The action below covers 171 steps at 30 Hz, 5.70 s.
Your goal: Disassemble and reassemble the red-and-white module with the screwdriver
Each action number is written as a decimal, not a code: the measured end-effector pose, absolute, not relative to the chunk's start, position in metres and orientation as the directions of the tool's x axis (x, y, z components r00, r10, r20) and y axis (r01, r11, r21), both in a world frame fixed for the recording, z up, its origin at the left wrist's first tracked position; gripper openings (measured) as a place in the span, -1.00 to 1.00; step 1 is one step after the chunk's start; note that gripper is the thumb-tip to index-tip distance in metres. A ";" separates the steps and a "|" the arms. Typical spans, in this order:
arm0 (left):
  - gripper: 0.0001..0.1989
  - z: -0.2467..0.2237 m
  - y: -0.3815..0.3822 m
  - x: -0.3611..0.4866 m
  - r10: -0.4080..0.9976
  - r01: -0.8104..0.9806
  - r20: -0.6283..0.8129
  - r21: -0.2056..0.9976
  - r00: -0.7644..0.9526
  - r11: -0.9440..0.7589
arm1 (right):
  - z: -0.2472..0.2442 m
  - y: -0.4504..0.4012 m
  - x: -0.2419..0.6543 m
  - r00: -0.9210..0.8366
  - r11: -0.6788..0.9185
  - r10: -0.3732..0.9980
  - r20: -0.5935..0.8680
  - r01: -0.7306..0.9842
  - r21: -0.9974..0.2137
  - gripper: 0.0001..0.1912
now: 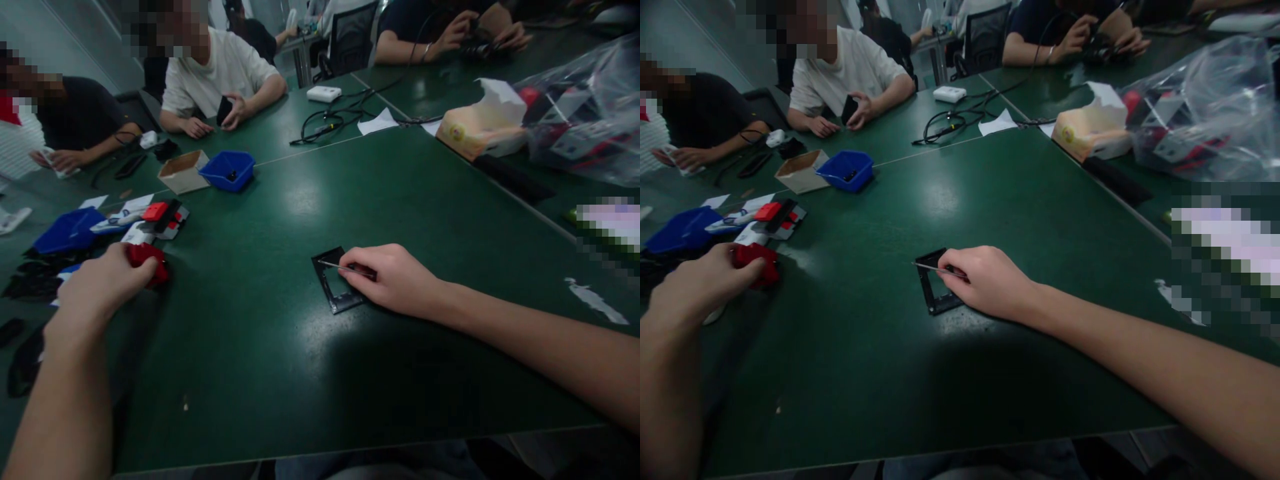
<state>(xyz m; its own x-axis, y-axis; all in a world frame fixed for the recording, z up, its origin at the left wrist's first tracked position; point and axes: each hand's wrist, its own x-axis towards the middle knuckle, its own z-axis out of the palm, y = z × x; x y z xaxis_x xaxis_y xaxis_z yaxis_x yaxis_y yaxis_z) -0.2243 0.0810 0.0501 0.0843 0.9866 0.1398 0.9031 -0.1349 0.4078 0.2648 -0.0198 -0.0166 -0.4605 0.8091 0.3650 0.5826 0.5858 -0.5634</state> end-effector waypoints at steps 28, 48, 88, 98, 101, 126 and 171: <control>-0.16 -0.005 -0.015 0.004 0.723 0.552 0.163 0.540 0.671 -0.635 | -0.013 -0.023 0.289 -0.428 0.555 0.828 0.361 0.542 -0.631 -0.75; -0.12 -0.002 -0.016 0.026 0.783 0.549 0.089 0.664 0.616 -0.507 | -0.008 -0.020 0.304 -0.332 0.473 0.881 0.338 0.600 -0.645 -0.70; -0.80 0.006 0.005 -0.009 0.477 0.382 0.233 0.356 0.848 -0.853 | -0.012 -0.011 0.315 -0.245 0.405 0.912 0.328 0.663 -0.630 -0.81; -0.41 0.011 0.011 -0.024 0.690 0.643 0.092 0.293 0.718 -0.708 | -0.013 -0.016 0.316 -0.333 0.499 0.863 0.380 0.680 -0.537 -0.83; -0.41 0.012 0.010 -0.025 0.708 0.681 0.044 0.237 0.705 -0.693 | -0.013 -0.016 0.316 -0.341 0.514 0.854 0.393 0.669 -0.537 -0.85; -0.48 0.012 0.006 -0.022 0.691 0.647 0.041 0.315 0.722 -0.694 | -0.012 -0.014 0.317 -0.361 0.498 0.867 0.344 0.671 -0.550 -0.77; -0.52 0.001 0.000 0.042 0.727 0.357 0.368 0.687 0.580 -0.633 | -0.016 -0.013 0.310 -0.368 0.488 0.872 0.322 0.697 -0.526 -0.83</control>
<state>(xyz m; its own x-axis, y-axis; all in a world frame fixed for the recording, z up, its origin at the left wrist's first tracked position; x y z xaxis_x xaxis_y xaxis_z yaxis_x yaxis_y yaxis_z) 0.0421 -0.0004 0.0007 0.5799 0.7267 0.3683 0.3567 -0.6329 0.6872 0.3098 -0.0126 -0.0160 -0.3679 0.8724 0.3219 0.6970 0.4879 -0.5256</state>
